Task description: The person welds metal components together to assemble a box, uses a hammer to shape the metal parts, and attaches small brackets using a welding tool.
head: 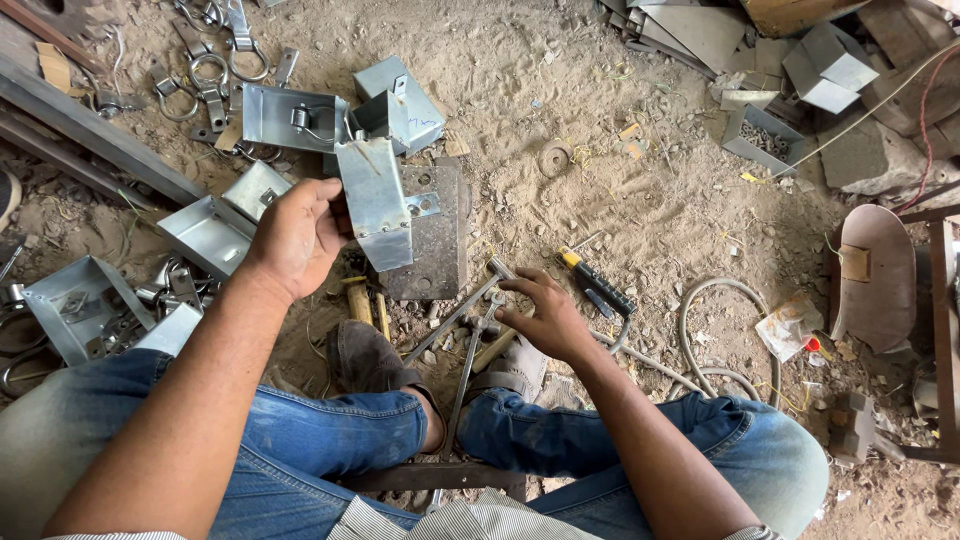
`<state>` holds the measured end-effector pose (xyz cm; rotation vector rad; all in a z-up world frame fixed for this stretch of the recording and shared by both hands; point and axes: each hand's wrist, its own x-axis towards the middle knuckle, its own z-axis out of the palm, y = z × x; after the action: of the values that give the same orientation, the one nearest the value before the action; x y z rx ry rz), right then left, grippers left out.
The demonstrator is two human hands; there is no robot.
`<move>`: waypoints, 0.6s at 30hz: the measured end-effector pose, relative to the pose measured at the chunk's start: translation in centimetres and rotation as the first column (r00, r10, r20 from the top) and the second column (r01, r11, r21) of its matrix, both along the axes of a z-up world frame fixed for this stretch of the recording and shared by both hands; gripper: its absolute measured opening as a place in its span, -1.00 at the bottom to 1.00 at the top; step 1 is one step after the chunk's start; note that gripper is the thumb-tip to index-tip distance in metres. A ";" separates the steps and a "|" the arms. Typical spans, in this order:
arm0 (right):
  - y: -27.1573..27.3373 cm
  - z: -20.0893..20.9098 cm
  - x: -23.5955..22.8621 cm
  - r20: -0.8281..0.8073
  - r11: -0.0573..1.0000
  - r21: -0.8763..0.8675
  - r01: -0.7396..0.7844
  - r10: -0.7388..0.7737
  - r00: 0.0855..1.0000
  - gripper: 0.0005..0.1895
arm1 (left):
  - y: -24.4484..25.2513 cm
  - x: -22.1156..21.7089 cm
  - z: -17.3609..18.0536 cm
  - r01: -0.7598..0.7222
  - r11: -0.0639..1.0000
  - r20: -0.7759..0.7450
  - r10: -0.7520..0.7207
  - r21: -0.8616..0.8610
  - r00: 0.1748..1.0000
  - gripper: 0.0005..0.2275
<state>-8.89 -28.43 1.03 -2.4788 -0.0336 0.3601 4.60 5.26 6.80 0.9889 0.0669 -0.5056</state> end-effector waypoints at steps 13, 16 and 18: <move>-0.1 -0.1 -0.1 -0.013 1.000 0.004 0.001 -0.001 1.000 -0.42 | -0.1 -1.6 1.8 0.038 0.964 0.163 -0.083 0.262 0.983 -0.72; 0.0 0.3 -0.1 -0.043 1.000 0.013 0.019 -0.019 0.999 -0.42 | -0.6 -2.3 2.4 0.022 0.922 0.208 -0.110 0.386 0.972 -0.73; 0.1 0.6 0.0 -0.069 0.999 0.006 0.034 -0.034 0.997 -0.42 | -0.8 -2.9 2.6 0.025 0.901 0.225 -0.135 0.434 0.965 -0.73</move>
<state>-8.92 -28.38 1.62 -2.4551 0.0354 0.4294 1.68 4.51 9.40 1.4883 -0.0955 -0.4458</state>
